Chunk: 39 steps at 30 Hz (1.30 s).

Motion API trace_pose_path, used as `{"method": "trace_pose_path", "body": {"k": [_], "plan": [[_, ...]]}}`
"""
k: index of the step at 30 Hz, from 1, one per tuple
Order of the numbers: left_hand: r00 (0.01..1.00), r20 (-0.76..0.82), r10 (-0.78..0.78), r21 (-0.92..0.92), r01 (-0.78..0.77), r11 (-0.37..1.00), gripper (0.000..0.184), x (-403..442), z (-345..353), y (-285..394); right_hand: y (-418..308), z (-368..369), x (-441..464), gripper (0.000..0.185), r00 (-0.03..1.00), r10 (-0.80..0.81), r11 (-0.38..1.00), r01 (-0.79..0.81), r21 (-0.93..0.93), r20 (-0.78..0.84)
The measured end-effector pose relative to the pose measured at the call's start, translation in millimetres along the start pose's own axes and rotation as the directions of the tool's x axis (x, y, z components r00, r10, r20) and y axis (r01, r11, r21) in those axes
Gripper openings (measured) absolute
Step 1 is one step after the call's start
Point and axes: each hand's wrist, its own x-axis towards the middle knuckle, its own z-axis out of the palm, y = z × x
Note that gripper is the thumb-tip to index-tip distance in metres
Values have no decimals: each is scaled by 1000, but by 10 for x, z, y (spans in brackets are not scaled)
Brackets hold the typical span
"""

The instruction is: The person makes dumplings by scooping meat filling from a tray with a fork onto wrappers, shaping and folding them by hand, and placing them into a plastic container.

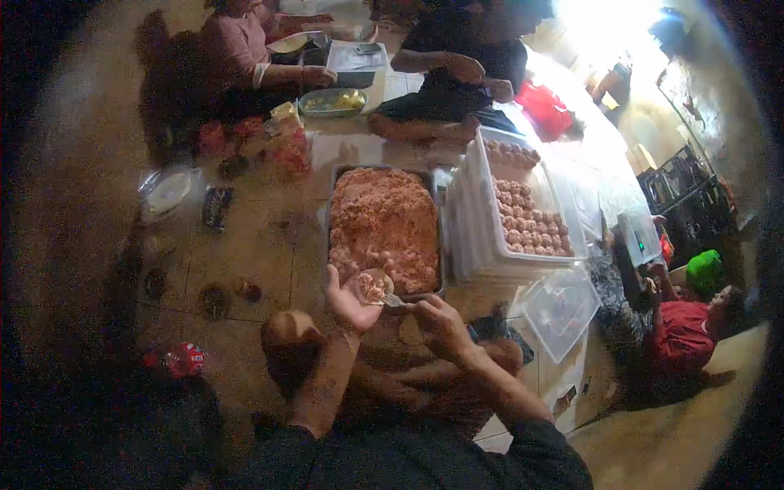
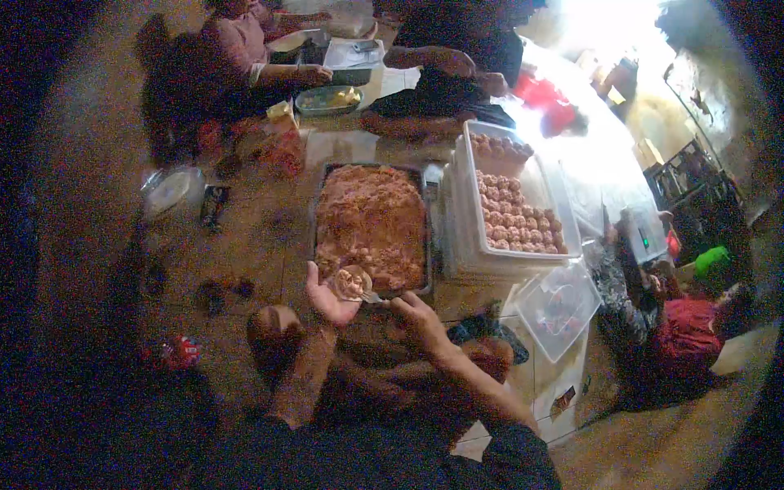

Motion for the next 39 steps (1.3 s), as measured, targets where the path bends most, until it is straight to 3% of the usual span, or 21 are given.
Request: {"method": "trace_pose_path", "body": {"k": [3, 5, 6, 7, 8, 10, 13, 16, 18, 19, 21, 22, 24, 26, 27, 28, 29, 31, 32, 35, 39], "plan": [[990, -88, 108, -113, -118, 987, 92, -33, -76, 37, -219, -212, -4, 18, 999, 34, 997, -31, -77, 39], [989, 118, 84, -112, -71, 991, 97, -13, -192, 59, -250, -218, 68, 18, 1000, 10, 997, -11, -71, -9], [989, 118, 85, -118, -71, 990, 97, -36, -141, 20, -260, -225, 90, 19, 998, -22, 998, 18, -68, -63], [998, 33, -46, -13, 47, 999, 100, -82, -46, -30, -137, -183, 88, 19, 998, -22, 997, 18, -71, -59], [984, -68, -167, 83, 172, 982, 104, -128, 13, -44, 88, -101, 87, 21, 992, -123, 988, 123, -94, 5], [974, -138, -179, 36, 185, 982, 108, -209, -156, 39, 72, -150, 120, 22, 970, -227, 966, 236, -109, 83], [939, -272, -212, 8, 223, 975, 106, -355, -292, 98, 55, -155, 50, 25, 969, -67, 945, 139, -297, 238], [964, -147, -222, 58, 232, 971, 100, -356, -331, 53, 163, -55, 179, 23, 956, -220, 966, 240, -90, 192], [978, -199, -56, 32, 63, 998, 92, -436, -532, 58, -74, -233, 313, 25, 966, -46, 999, 45, 12, 254], [986, -158, -60, 42, 68, 997, 86, -465, -808, 63, -236, -286, 403, 26, 960, 14, 999, -28, 44, 278], [970, -219, -101, 80, 121, 989, 81, -529, -851, -96, -434, -215, 654, 31, 976, -60, 875, 151, -460, 208], [952, -271, -139, 121, 177, 977, 77, -548, -903, -168, -422, -144, 785, 31, 976, -60, 874, 153, -461, 210], [940, -265, -216, 21, 230, 973, 71, -540, -1175, -265, -225, 112, 1002, 38, 957, -212, 715, 289, -636, 197], [828, -539, -156, 105, 249, 963, 68, -540, -1185, -365, 33, 504, 1149, 39, 928, -309, 570, 357, -740, 209], [896, -429, -114, 292, 257, 921, 68, -626, -1195, -343, 188, 732, 1177, 39, 912, -345, 504, 380, -775, 222], [897, -430, -105, 291, 248, 924, 68, -598, -1315, -384, 369, 959, 1174, 40, 895, -382, 439, 397, -806, 233], [974, 67, -216, 13, 216, 976, 66, -491, -1535, -453, 565, 1184, 1144, 41, 869, -430, 366, 416, -833, 245], [825, 550, -126, -248, 306, 919, 65, -499, -1729, -495, 505, 1316, 1067, 42, 819, -520, 273, 428, -861, 243], [811, 572, -126, -231, 306, 923, 66, -512, -1816, -481, 366, 1242, 994, 42, 819, -519, 274, 429, -861, 243], [927, 330, -181, -120, 231, 965, 68, -561, -1905, -443, 167, 1128, 908, 44, 897, -278, 491, 440, -752, 344], [964, 164, -211, -74, 225, 972, 73, -565, -1930, -425, 1135, 1060, 800, 50, 955, -213, 866, 282, -413, 205]]}}
